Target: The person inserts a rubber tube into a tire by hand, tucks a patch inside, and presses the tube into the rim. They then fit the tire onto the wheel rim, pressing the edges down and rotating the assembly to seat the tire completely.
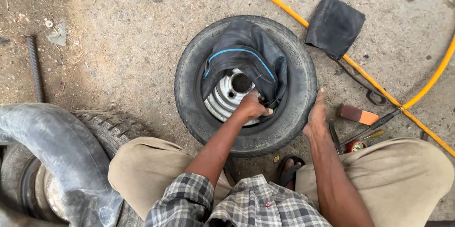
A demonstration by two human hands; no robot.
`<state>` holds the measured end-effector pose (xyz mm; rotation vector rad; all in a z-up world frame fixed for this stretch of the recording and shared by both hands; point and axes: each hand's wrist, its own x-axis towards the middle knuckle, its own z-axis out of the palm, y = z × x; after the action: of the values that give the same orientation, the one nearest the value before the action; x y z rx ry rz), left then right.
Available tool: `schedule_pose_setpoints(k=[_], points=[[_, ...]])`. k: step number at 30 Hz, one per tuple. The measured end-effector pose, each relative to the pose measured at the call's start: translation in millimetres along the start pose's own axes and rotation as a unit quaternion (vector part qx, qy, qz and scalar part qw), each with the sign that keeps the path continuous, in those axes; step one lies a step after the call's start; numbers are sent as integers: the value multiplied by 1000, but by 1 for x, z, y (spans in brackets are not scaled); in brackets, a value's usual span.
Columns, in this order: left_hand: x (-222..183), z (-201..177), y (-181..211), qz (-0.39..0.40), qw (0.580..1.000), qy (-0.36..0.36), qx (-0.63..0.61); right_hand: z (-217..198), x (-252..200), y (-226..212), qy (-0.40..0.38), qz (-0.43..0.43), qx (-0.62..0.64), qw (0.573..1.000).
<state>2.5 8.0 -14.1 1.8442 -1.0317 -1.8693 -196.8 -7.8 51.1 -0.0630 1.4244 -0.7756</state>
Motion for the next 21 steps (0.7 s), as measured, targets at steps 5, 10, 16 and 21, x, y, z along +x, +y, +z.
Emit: schedule_pose_setpoints(k=[5, 10, 16, 21], points=[[-2, 11, 10, -5, 978, 55, 201, -3, 2, 2, 20, 7, -8, 1000], [-4, 26, 12, -10, 968, 86, 237, -17, 17, 13, 19, 3, 11, 1000], [-2, 8, 14, -27, 966, 118, 229, -1, 15, -1, -3, -7, 8, 1000], [-23, 6, 14, -67, 990, 58, 111, -5, 5, 4, 34, -9, -19, 999]])
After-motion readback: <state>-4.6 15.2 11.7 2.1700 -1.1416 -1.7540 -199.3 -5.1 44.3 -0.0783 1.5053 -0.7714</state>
